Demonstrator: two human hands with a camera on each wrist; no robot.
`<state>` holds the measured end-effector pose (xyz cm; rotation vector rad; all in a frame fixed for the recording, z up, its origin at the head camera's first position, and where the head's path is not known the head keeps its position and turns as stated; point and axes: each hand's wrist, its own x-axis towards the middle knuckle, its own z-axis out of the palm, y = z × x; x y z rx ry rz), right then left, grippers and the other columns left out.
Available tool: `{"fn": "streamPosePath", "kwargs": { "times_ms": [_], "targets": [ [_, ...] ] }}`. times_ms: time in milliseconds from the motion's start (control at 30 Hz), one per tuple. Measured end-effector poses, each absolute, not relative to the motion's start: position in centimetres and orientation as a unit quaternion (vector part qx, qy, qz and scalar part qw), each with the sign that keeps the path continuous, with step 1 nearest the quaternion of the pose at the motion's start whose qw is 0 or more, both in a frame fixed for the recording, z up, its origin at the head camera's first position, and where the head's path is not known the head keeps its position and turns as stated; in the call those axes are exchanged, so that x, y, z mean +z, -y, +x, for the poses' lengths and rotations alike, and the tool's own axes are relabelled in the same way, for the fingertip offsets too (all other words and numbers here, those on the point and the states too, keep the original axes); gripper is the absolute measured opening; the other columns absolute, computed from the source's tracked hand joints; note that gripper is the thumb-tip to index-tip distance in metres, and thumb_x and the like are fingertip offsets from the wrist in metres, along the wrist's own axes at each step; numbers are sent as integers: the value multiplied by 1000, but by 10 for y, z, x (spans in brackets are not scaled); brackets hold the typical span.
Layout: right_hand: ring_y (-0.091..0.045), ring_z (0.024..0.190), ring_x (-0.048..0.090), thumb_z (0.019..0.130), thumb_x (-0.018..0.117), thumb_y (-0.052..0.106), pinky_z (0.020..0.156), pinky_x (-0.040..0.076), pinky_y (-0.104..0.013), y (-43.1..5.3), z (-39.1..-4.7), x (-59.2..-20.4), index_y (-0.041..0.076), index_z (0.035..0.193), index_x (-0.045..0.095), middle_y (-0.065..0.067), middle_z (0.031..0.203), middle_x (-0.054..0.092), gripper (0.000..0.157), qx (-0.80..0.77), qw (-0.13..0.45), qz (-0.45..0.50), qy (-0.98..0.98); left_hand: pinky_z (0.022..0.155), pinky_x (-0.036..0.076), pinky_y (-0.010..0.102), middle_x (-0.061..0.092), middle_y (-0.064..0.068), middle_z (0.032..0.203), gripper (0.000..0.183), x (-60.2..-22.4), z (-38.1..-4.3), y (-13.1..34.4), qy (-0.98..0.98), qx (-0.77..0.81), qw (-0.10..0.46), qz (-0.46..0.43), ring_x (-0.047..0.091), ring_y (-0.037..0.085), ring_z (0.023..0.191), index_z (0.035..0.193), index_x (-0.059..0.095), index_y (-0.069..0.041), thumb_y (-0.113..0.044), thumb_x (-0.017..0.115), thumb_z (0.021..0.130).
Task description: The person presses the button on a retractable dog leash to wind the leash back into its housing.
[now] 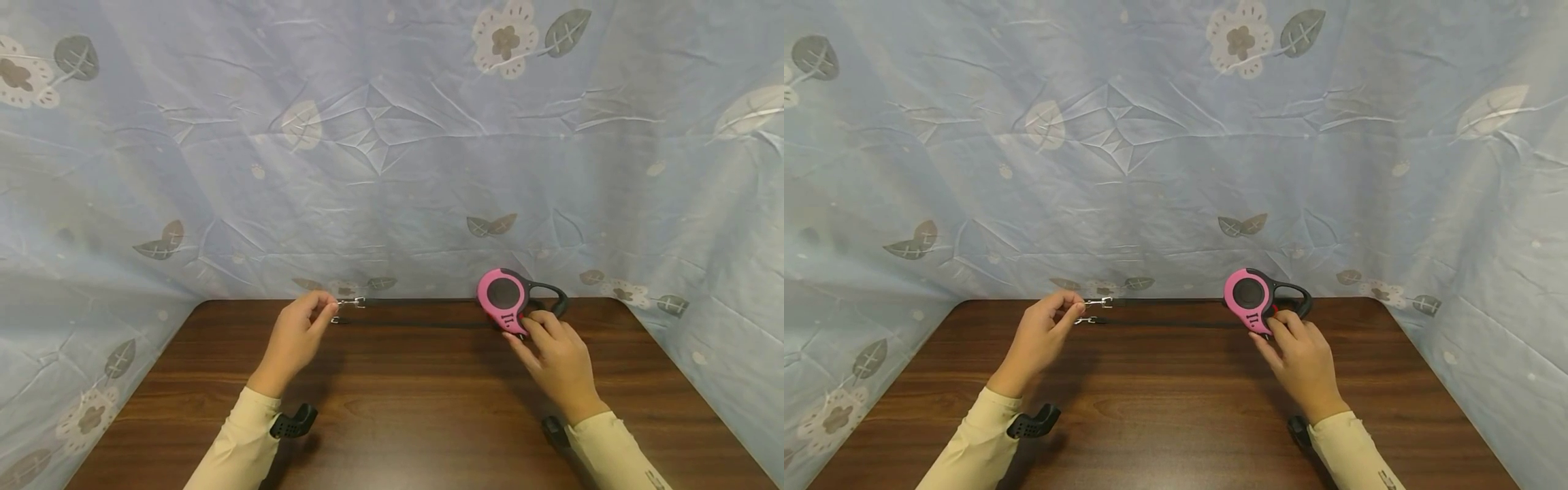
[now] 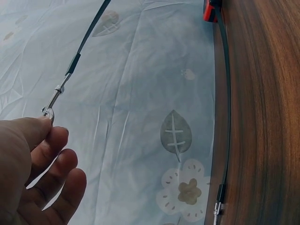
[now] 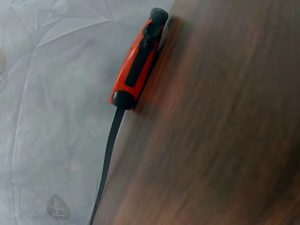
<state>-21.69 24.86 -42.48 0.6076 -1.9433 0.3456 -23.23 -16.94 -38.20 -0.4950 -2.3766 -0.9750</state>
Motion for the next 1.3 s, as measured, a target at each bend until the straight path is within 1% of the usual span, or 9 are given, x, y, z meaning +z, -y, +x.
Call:
{"fn": "streamPosePath", "kwargs": {
  "times_ms": [67, 333, 600, 800, 1000, 1133, 1300],
  "targets": [
    [-24, 57, 46, 91, 59, 46, 51, 39, -38, -248, -217, -425, 1, 92, 67, -9, 92, 61, 46, 144, 513, 253, 807, 58, 41, 27, 60, -9, 79, 3, -382, -233, 169, 878, -358, 261, -182, 47, 9, 63, 95, 62, -18, -20, 63, 92],
    [-22, 58, 46, 91, 59, 46, 51, 39, -37, -246, -217, -426, 1, 90, 67, -9, 91, 61, 46, 140, 511, 257, 808, 59, 42, 28, 61, -8, 82, 8, -382, -232, 169, 877, -354, 260, -193, 48, 11, 64, 96, 62, -20, -27, 60, 94],
    [-22, 57, 45, 91, 59, 46, 51, 38, -37, -245, -216, -425, 2, 90, 67, -8, 90, 61, 45, 141, 511, 258, 808, 61, 43, 28, 61, -10, 84, 10, -380, -229, 167, 875, -355, 256, -205, 50, 7, 67, 97, 62, -21, -30, 59, 94],
    [-20, 59, 45, 91, 59, 47, 52, 37, -35, -243, -215, -426, 3, 90, 68, -7, 90, 60, 44, 142, 504, 262, 811, 62, 44, 28, 62, -10, 84, 7, -380, -229, 166, 874, -355, 254, -212, 52, 7, 69, 96, 62, -21, -28, 60, 94],
    [-19, 60, 46, 90, 60, 45, 52, 38, -35, -241, -214, -426, 2, 90, 68, -7, 90, 60, 44, 149, 502, 268, 809, 63, 47, 29, 62, -10, 83, 5, -380, -229, 165, 876, -351, 248, -220, 54, 6, 71, 94, 63, -21, -26, 62, 93],
    [-19, 60, 46, 91, 60, 46, 53, 40, -35, -239, -213, -427, 2, 90, 67, -7, 91, 60, 44, 148, 499, 272, 809, 66, 49, 33, 63, -10, 85, 6, -380, -228, 164, 879, -345, 242, -223, 56, 6, 75, 94, 63, -22, -27, 61, 93],
    [-19, 61, 47, 92, 58, 46, 53, 41, -36, -237, -213, -427, 3, 91, 67, -7, 91, 61, 45, 148, 496, 273, 811, 68, 51, 36, 63, -10, 86, 3, -380, -227, 161, 882, -342, 236, -223, 58, 6, 79, 94, 64, -22, -24, 63, 92]
  ]
}}
